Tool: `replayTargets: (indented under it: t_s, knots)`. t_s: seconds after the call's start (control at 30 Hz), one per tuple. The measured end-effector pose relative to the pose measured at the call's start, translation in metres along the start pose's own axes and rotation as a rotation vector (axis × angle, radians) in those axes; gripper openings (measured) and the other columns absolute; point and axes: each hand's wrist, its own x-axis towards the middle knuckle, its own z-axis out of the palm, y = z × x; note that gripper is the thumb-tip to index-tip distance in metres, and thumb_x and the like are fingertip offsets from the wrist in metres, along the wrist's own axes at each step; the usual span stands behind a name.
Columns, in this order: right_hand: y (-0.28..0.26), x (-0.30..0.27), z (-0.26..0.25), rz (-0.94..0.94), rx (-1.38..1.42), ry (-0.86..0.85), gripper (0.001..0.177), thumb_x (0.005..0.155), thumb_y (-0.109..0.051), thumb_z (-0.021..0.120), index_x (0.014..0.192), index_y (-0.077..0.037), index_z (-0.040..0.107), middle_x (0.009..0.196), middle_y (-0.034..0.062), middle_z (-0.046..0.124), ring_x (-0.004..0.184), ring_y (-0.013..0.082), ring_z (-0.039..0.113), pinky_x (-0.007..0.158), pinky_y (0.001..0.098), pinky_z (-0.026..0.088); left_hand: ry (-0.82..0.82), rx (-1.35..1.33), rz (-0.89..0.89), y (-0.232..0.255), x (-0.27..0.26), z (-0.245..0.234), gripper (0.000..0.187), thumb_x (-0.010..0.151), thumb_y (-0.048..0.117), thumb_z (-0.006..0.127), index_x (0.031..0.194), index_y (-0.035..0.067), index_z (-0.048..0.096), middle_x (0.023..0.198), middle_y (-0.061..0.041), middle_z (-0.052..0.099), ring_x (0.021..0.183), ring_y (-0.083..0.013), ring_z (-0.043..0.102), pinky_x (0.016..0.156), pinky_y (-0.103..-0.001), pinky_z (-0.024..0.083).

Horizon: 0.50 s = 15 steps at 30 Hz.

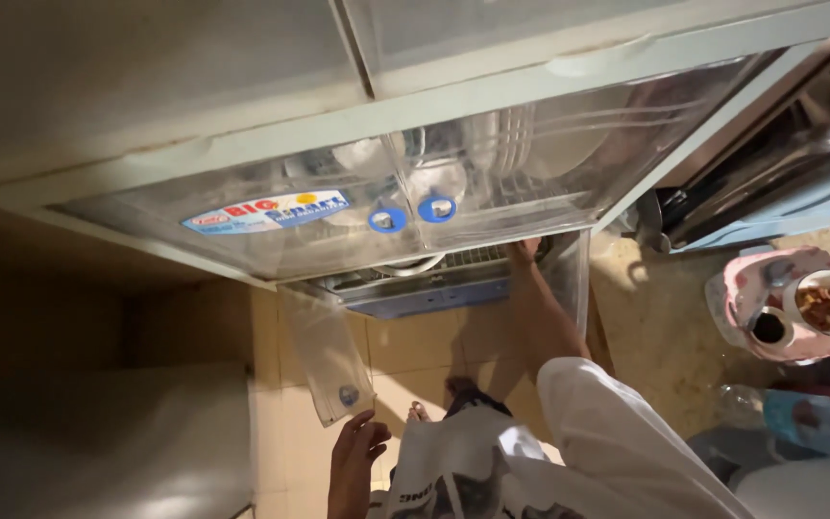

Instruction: The person is setting plates and spoons on the dining table for a meal.

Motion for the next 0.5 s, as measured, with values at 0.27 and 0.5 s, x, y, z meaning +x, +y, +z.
replayTargets:
  t_s: [0.27,0.5]
  knots:
    - [-0.016,-0.018,-0.046,0.176,-0.081,-0.148,0.044,0.097,-0.046,0.063,0.118,-0.008,0.071,0.112,0.0248,0.07,0.104,0.0504,0.062,0.087,0.059,0.048,-0.06,0.036,-0.054,0.011,0.013,0.008,0.044,0.098,0.024,0.057,0.134,-0.001,0.058,0.103,-0.011,0.071,0.099,-0.0204,0.067,0.088,-0.035,0.053]
    - [0.028,-0.094,-0.072,-0.133,-0.044,0.024,0.036,0.114,-0.03,0.044,0.123,-0.006,0.069,0.116,0.0272,0.069,0.104,0.0525,0.061,0.089,0.0622,0.048,-0.244,0.217,-0.003,0.004,0.053,0.036,0.048,0.095,0.026,0.06,0.136,0.001,0.057,0.105,-0.009,0.073,0.101,-0.0195,0.068,0.089,-0.035,0.054]
